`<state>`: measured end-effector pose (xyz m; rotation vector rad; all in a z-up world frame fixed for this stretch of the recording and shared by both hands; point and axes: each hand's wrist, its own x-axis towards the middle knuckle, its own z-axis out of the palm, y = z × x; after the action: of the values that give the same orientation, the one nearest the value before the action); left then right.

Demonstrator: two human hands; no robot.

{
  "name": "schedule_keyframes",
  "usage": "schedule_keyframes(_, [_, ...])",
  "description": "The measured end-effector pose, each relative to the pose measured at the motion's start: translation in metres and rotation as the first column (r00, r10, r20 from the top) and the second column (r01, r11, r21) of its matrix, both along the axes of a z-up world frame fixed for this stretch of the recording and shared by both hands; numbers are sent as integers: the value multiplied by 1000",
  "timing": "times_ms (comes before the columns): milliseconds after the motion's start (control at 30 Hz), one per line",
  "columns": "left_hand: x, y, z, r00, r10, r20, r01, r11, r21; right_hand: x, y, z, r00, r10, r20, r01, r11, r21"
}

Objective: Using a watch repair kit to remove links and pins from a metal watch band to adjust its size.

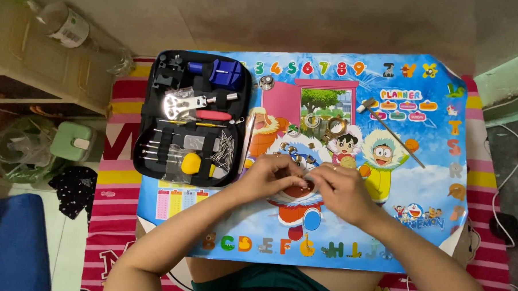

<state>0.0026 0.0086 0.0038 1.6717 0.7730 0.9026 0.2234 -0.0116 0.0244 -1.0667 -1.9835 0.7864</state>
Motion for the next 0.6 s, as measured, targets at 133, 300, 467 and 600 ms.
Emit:
schedule_keyframes(133, [5, 3, -26, 996, 44, 75, -40, 998, -55, 6, 6, 2, 999, -47, -27, 46, 999, -22])
schedule_keyframes(300, [7, 6, -35, 968, 175, 181, -117, 949, -294, 2, 3, 3, 994, -79, -76, 66, 985, -162])
schedule_keyframes(467, [4, 6, -25, 970, 176, 170, -118, 945, -304, 1, 0, 13, 997, -67, -24, 62, 983, -174])
schedule_keyframes(600, [2, 4, -17, 979, 148, 139, -100, 946, -308, 3, 0, 16, 998, -46, 41, 51, 990, -133])
